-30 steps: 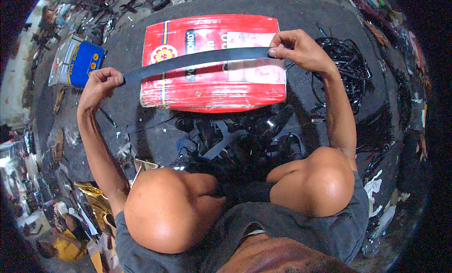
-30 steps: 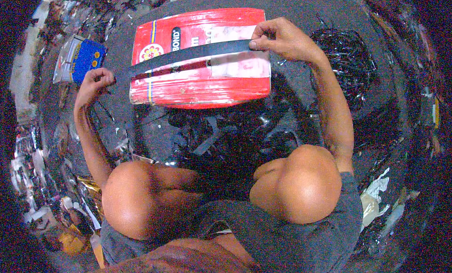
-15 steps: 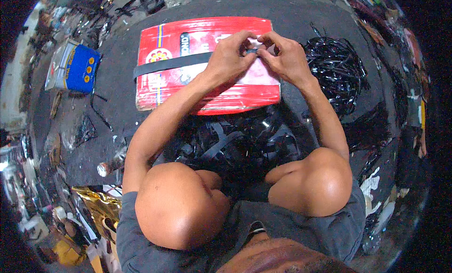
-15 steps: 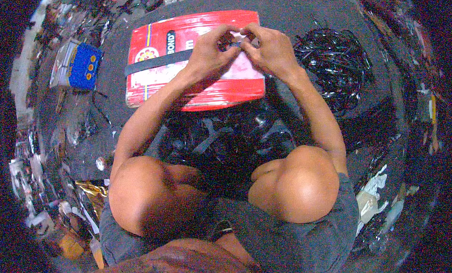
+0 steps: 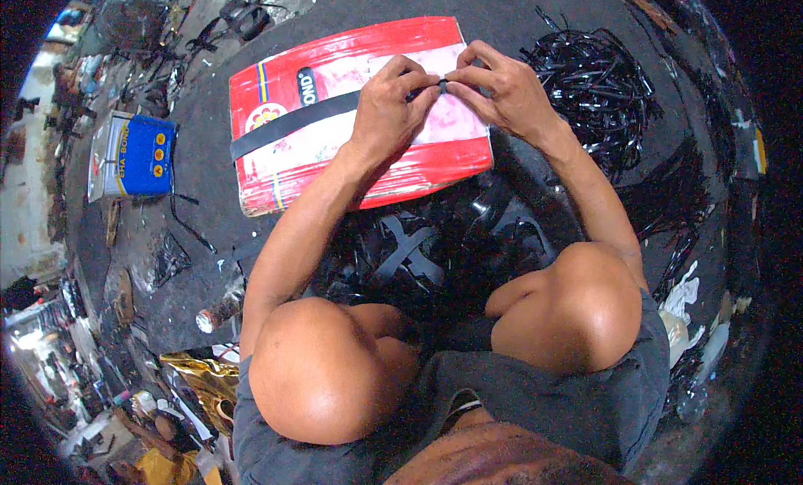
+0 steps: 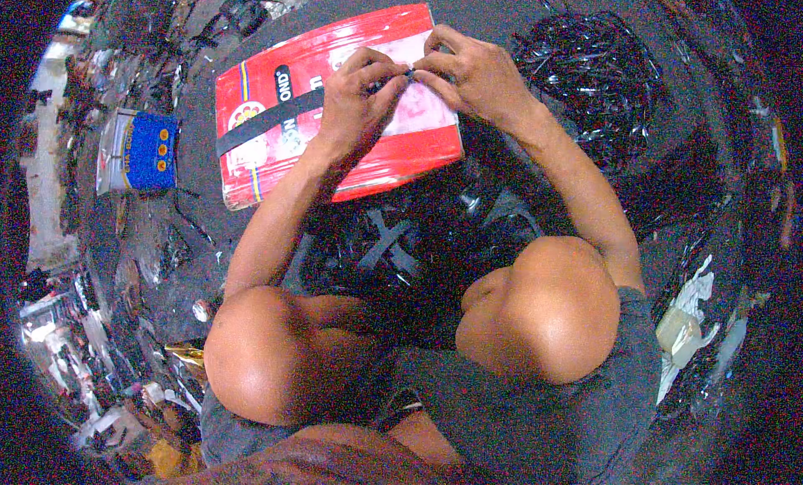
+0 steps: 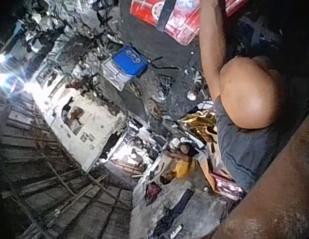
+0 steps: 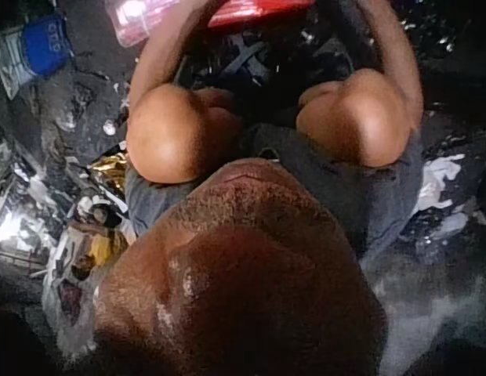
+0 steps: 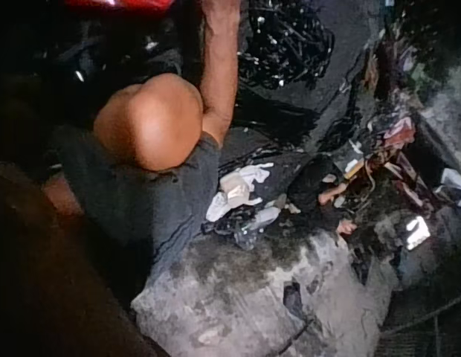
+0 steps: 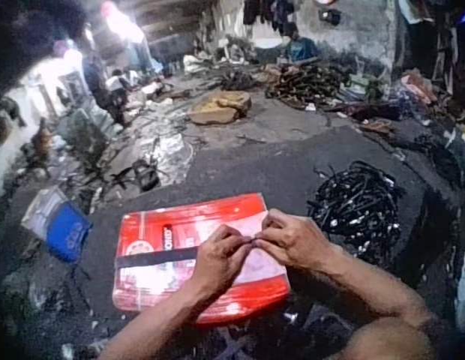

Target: The person repeatedly picks up black plastic straps and ties them around a red and white rectangular package placed on a table. The person secures each strap by hand, then discards the excess strap onto the table surface.

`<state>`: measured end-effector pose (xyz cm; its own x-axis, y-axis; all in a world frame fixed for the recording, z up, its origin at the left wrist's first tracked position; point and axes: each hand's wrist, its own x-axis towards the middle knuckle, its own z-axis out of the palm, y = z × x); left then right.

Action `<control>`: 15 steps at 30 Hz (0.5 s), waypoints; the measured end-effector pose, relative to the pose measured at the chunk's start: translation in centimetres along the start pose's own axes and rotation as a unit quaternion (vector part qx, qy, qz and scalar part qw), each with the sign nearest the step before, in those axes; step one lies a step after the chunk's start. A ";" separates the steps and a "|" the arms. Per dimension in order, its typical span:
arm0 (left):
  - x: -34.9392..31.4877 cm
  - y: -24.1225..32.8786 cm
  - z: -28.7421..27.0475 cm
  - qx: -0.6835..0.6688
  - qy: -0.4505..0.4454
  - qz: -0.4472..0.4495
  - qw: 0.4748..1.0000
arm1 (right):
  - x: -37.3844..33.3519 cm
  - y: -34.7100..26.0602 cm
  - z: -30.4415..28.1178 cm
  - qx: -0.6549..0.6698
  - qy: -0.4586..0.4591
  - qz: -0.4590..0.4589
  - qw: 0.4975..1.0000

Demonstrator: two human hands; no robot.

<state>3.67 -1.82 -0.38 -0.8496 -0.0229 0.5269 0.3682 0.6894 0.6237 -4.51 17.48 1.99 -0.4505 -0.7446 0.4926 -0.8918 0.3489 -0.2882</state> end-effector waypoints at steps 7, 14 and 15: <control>0.2 -0.4 -0.4 -0.048 -0.024 -0.037 0.998 | -0.4 0.3 0.1 0.099 0.014 0.037 0.994; 0.3 -0.5 -0.2 -0.059 -0.011 -0.055 0.997 | -1.0 -0.3 1.5 0.118 0.076 0.163 0.977; 0.3 -0.4 -0.2 -0.056 -0.010 -0.060 0.997 | -1.1 -0.2 2.0 0.134 0.081 0.190 0.969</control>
<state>3.28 -2.24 -0.36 -0.8968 -0.0845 0.4343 0.3029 0.5983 0.7418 -3.79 17.03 -0.16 -0.7644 -0.4852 0.4245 -0.6265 0.4038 -0.6667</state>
